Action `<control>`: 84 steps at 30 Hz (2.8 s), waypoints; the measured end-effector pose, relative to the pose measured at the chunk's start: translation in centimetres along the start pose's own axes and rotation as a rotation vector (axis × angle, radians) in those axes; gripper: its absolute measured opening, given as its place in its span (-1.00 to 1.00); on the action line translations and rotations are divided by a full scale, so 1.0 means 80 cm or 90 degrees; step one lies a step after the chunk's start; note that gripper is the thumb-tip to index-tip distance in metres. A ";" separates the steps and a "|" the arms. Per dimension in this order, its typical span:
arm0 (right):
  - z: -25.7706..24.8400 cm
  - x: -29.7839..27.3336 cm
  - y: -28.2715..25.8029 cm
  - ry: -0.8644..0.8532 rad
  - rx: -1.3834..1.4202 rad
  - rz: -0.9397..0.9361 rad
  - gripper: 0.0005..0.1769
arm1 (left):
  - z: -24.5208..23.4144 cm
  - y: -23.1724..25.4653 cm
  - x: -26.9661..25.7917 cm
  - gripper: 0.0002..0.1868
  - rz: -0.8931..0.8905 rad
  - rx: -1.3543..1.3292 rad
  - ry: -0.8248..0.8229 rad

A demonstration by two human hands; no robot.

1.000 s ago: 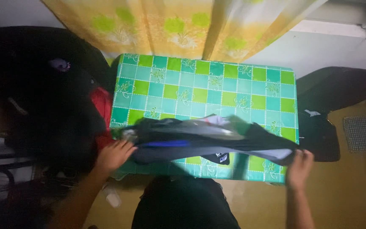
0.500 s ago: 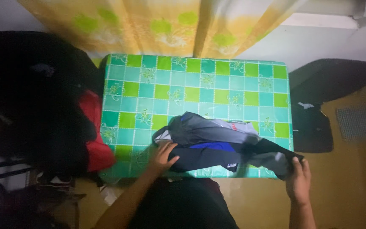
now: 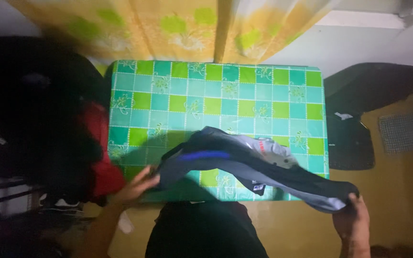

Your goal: Folding shirts on a table and stacking them on a chair.

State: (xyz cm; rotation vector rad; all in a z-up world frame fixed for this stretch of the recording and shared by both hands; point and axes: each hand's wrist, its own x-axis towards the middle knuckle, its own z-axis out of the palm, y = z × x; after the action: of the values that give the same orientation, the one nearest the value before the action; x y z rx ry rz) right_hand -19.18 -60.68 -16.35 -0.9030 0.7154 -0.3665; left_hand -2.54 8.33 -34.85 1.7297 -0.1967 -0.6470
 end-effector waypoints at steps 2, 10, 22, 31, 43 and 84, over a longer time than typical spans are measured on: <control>-0.028 0.008 -0.001 -0.019 -0.333 0.069 -0.61 | -0.002 0.182 -0.027 -0.53 -0.457 -0.014 -0.127; -0.028 0.054 -0.134 -0.051 -0.371 -0.015 -0.68 | -0.115 0.325 -0.091 -0.63 -0.454 0.195 -0.035; 0.290 0.438 -0.050 -0.279 -0.630 -0.401 -0.63 | -0.223 0.318 0.249 -0.45 -0.098 0.401 0.329; 0.195 0.366 0.191 -0.127 -0.822 -0.339 -0.32 | -0.124 0.116 0.223 -0.10 -0.222 0.364 0.422; -0.008 0.031 0.322 0.239 -0.893 -0.191 -0.37 | 0.018 0.072 0.027 -0.35 -0.363 0.280 0.473; 0.043 0.191 0.094 -0.062 -0.231 0.299 -0.58 | -0.133 0.018 0.020 -0.45 -0.412 0.532 0.244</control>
State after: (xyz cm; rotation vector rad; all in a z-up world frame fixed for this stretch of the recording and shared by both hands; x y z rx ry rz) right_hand -5.86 -63.00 -27.30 -1.0494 0.8924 0.2307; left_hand 4.60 16.16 -32.63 2.7292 0.4489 -0.7229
